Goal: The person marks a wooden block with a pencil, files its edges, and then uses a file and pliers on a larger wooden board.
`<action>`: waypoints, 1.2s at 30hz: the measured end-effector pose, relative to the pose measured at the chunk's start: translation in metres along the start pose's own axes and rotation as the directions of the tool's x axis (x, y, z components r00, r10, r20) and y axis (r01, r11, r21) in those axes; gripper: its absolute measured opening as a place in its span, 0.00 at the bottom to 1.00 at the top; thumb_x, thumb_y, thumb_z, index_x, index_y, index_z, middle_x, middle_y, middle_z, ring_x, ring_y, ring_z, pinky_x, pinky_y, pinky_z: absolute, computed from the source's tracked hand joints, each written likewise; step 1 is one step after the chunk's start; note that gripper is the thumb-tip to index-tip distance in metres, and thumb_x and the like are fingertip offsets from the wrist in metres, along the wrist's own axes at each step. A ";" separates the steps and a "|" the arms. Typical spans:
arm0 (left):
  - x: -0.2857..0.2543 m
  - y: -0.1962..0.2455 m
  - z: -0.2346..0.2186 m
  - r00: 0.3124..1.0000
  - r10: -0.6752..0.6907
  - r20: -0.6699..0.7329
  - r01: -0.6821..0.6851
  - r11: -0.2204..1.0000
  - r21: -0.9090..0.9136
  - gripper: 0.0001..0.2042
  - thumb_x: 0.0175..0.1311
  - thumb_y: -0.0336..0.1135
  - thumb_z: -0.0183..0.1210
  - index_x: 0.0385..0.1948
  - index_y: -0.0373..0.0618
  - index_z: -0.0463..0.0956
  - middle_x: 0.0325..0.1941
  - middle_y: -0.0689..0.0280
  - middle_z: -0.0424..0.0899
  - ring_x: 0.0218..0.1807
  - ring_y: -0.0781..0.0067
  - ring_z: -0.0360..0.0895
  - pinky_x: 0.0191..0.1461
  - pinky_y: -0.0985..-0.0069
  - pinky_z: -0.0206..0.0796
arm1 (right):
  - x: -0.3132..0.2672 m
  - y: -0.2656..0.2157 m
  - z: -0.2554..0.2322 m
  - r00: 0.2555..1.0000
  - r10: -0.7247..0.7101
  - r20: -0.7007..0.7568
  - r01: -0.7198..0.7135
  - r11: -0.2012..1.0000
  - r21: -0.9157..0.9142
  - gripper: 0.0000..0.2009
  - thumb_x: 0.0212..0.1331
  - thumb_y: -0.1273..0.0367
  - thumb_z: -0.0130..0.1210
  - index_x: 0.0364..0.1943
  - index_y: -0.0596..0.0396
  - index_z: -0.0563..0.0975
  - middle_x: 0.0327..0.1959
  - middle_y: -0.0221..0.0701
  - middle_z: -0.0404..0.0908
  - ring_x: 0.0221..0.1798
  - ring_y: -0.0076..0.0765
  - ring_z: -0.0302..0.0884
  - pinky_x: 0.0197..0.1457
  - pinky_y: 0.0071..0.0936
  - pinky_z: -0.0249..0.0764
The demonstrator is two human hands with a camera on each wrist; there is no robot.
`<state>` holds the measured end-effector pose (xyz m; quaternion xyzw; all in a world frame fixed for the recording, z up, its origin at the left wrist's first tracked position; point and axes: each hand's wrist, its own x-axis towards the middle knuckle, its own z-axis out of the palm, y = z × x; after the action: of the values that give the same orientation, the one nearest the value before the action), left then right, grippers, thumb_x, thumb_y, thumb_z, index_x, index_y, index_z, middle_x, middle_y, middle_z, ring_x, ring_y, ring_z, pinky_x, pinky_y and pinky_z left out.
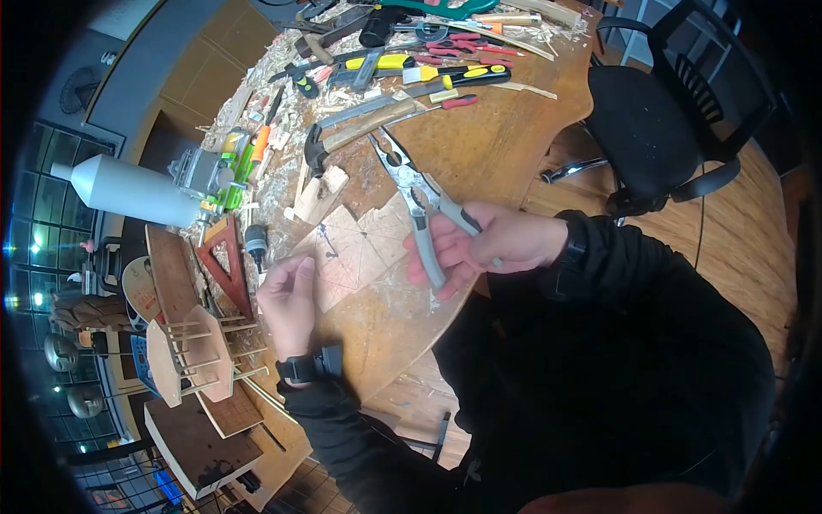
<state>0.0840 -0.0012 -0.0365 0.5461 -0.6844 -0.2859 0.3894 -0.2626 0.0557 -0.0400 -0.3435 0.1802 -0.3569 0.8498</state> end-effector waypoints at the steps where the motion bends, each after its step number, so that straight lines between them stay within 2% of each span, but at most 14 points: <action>1: 0.000 -0.002 0.000 1.000 0.001 0.003 -0.001 1.000 0.001 0.07 0.71 0.29 0.68 0.44 0.36 0.88 0.43 0.65 0.90 0.47 0.78 0.82 0.56 0.77 0.73 | 0.000 0.000 -0.001 0.996 -0.030 0.087 0.026 0.999 0.043 0.33 0.54 0.82 0.53 0.69 0.63 0.67 0.66 0.44 0.77 0.72 0.44 0.77 0.68 0.43 0.81; 4: 0.000 -0.004 0.000 1.000 -0.008 -0.012 0.008 1.000 -0.006 0.07 0.71 0.30 0.68 0.43 0.36 0.88 0.43 0.64 0.90 0.47 0.77 0.82 0.57 0.77 0.73 | 0.001 0.005 -0.003 0.990 -0.061 0.128 0.046 0.992 0.118 0.34 0.55 0.81 0.54 0.71 0.64 0.65 0.71 0.46 0.73 0.73 0.46 0.74 0.73 0.47 0.76; 8: -0.001 0.002 0.000 1.000 -0.013 -0.005 0.013 1.000 -0.024 0.07 0.71 0.29 0.68 0.43 0.35 0.88 0.43 0.64 0.90 0.46 0.77 0.82 0.56 0.77 0.72 | 0.002 0.005 -0.001 0.981 -0.088 0.175 0.061 0.987 0.151 0.34 0.57 0.78 0.58 0.72 0.63 0.65 0.70 0.47 0.74 0.73 0.47 0.75 0.73 0.48 0.75; 14: -0.001 0.002 -0.001 1.000 -0.009 -0.002 0.009 1.000 -0.006 0.07 0.71 0.29 0.67 0.43 0.35 0.88 0.42 0.65 0.90 0.46 0.78 0.81 0.56 0.77 0.72 | 0.002 0.004 -0.006 0.972 -0.065 0.224 0.040 0.993 0.113 0.30 0.61 0.72 0.64 0.69 0.58 0.69 0.62 0.43 0.81 0.68 0.43 0.80 0.67 0.43 0.80; 16: -0.001 0.003 -0.001 1.000 0.001 -0.001 -0.001 1.000 -0.006 0.07 0.71 0.29 0.67 0.43 0.35 0.88 0.42 0.66 0.90 0.45 0.78 0.81 0.55 0.78 0.72 | 0.002 0.003 -0.005 0.980 -0.065 0.188 0.052 0.996 0.071 0.25 0.59 0.76 0.59 0.63 0.57 0.73 0.57 0.38 0.82 0.60 0.38 0.83 0.60 0.36 0.82; 17: -0.001 0.003 0.000 1.000 -0.008 -0.002 0.008 1.000 -0.022 0.07 0.72 0.29 0.67 0.43 0.36 0.88 0.42 0.67 0.89 0.45 0.79 0.81 0.55 0.78 0.72 | 0.001 0.003 -0.003 0.980 -0.065 0.186 0.053 0.996 0.072 0.25 0.59 0.76 0.59 0.63 0.57 0.73 0.57 0.38 0.82 0.60 0.38 0.83 0.60 0.36 0.82; 19: -0.002 0.003 -0.001 1.000 -0.016 -0.003 0.016 0.999 -0.038 0.07 0.72 0.29 0.67 0.44 0.36 0.88 0.43 0.68 0.89 0.45 0.80 0.81 0.54 0.78 0.72 | -0.001 0.003 0.000 0.997 -0.072 0.015 0.073 0.978 -0.196 0.22 0.55 0.80 0.53 0.57 0.57 0.76 0.50 0.34 0.82 0.53 0.32 0.84 0.47 0.24 0.78; 20: -0.002 0.003 -0.001 1.000 -0.006 -0.001 0.006 0.999 -0.038 0.07 0.72 0.30 0.67 0.44 0.37 0.88 0.43 0.68 0.89 0.44 0.81 0.81 0.54 0.79 0.72 | -0.001 0.003 0.002 0.997 -0.073 0.013 0.074 0.978 -0.195 0.22 0.55 0.80 0.53 0.57 0.57 0.76 0.50 0.34 0.82 0.53 0.32 0.84 0.47 0.24 0.78; 22: -0.001 0.002 -0.001 1.000 0.004 0.002 -0.004 0.999 -0.040 0.07 0.72 0.30 0.68 0.44 0.37 0.88 0.43 0.68 0.89 0.44 0.81 0.80 0.53 0.79 0.72 | -0.003 0.002 0.005 0.990 -0.039 -0.134 0.014 0.983 -0.185 0.24 0.48 0.82 0.50 0.54 0.58 0.76 0.43 0.33 0.82 0.46 0.29 0.86 0.32 0.18 0.68; 29: -0.001 0.004 -0.001 1.000 0.002 -0.005 -0.002 1.000 -0.014 0.07 0.72 0.30 0.67 0.44 0.36 0.88 0.40 0.68 0.90 0.43 0.82 0.80 0.53 0.80 0.71 | -0.004 0.002 -0.003 0.994 -0.059 -0.091 0.040 0.978 -0.206 0.24 0.49 0.82 0.47 0.54 0.58 0.76 0.44 0.32 0.82 0.46 0.29 0.86 0.31 0.16 0.66; 35: -0.002 0.005 -0.002 1.000 -0.013 0.002 0.013 1.000 -0.007 0.09 0.72 0.31 0.68 0.44 0.34 0.88 0.41 0.70 0.89 0.45 0.81 0.79 0.55 0.79 0.71 | -0.003 -0.001 0.000 0.995 -0.067 -0.074 0.049 0.974 -0.222 0.23 0.52 0.84 0.49 0.55 0.59 0.76 0.46 0.35 0.83 0.47 0.27 0.85 0.35 0.17 0.73; 36: -0.002 0.005 -0.002 1.000 -0.009 0.001 0.009 1.000 -0.010 0.09 0.72 0.31 0.68 0.44 0.34 0.88 0.41 0.70 0.89 0.45 0.81 0.79 0.55 0.79 0.71 | -0.003 -0.001 0.001 0.996 -0.066 -0.061 0.049 0.968 -0.246 0.23 0.55 0.83 0.48 0.57 0.59 0.75 0.47 0.34 0.84 0.49 0.28 0.85 0.37 0.19 0.74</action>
<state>0.0836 0.0018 -0.0320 0.5472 -0.6807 -0.2911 0.3905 -0.2650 0.0582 -0.0386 -0.4379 0.2419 -0.3683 0.7836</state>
